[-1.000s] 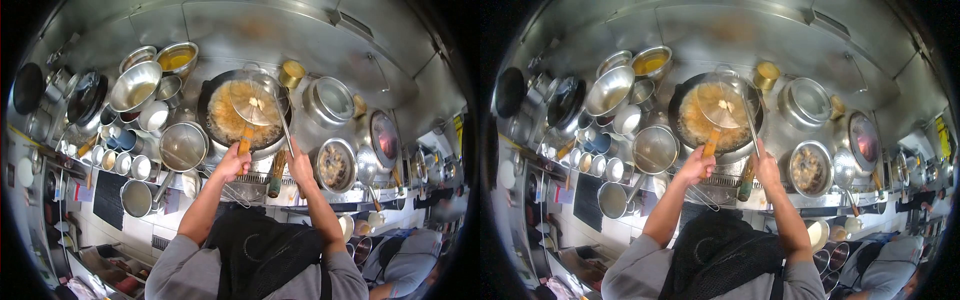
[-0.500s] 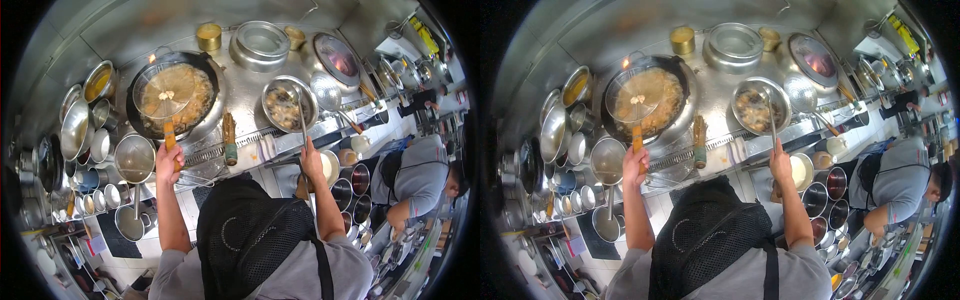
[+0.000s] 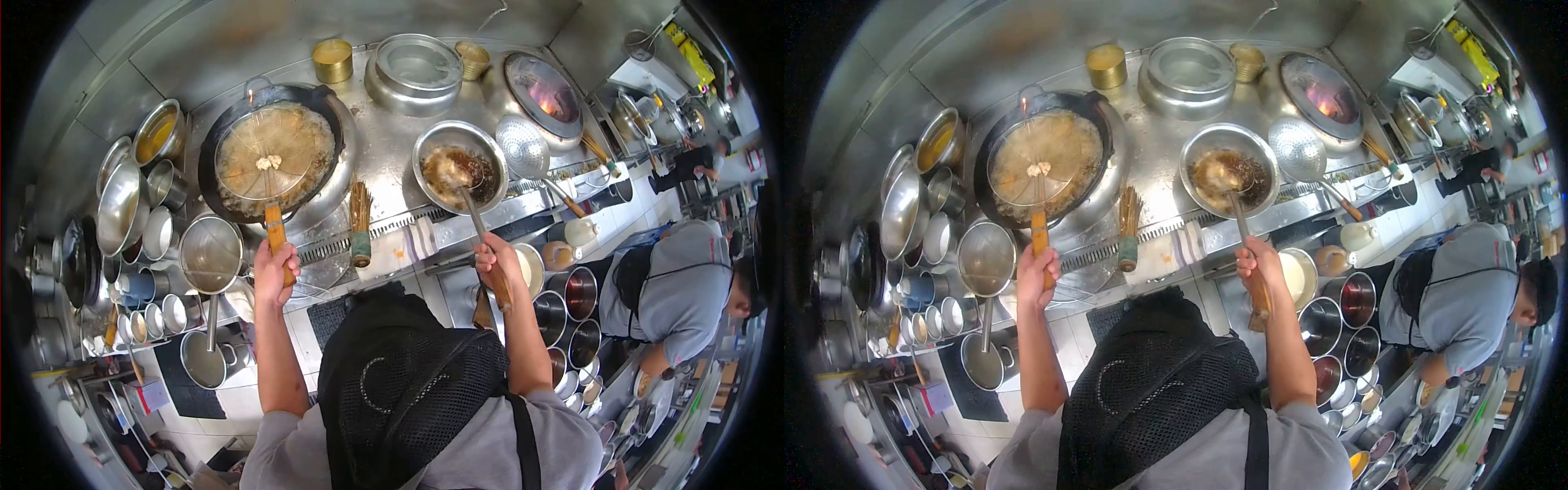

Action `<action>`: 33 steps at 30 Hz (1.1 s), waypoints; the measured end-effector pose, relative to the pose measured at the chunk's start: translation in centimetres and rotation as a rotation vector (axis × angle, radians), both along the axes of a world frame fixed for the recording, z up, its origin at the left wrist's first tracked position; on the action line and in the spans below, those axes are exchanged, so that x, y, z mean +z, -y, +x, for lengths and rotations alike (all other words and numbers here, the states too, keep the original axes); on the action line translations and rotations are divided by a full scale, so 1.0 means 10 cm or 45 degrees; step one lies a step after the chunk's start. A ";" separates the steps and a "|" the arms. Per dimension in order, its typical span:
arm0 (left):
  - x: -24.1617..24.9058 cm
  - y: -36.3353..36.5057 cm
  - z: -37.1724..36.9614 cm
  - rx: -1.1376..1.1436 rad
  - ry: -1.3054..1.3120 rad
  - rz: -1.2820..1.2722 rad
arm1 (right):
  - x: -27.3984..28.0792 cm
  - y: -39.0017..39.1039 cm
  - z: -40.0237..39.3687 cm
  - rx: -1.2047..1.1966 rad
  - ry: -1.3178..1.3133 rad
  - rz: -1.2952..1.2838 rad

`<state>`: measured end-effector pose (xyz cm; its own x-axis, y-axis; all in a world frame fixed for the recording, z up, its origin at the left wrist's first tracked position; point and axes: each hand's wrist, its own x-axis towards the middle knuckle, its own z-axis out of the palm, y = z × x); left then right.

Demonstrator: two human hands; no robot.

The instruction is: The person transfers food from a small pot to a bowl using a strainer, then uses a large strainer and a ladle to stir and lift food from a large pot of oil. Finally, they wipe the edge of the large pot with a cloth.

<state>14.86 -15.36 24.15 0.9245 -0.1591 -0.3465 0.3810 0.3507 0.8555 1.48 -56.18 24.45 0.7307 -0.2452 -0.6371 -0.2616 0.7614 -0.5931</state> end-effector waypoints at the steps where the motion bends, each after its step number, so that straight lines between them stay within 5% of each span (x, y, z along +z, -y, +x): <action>1: 0.00 0.01 0.00 -0.001 0.000 0.000 | 0.06 0.01 -0.03 -0.001 0.000 0.000; 6: 0.00 0.07 0.02 -0.014 -0.009 -0.002 | 0.17 0.14 -0.16 0.037 0.039 0.291; 14: -0.13 0.07 0.11 -0.052 -0.022 -0.051 | 0.85 -0.08 -0.10 0.029 -0.021 0.030; 20: -0.17 0.07 0.15 -0.001 -0.060 -0.115 | 1.21 -0.13 0.14 0.254 -0.159 0.186; 28: -0.06 0.06 0.23 -0.045 -0.083 -0.122 | 1.30 -0.65 0.89 0.550 0.081 0.410; 33: -0.07 -0.05 0.36 -0.083 -0.080 -0.176 | 1.20 -1.43 1.50 0.677 0.070 -0.290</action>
<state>18.51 -14.84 23.45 0.8878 -0.2686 -0.3738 0.4581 0.4362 0.7745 16.45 -41.84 36.40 0.8215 0.0381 -0.5689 -0.5373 0.3858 -0.7500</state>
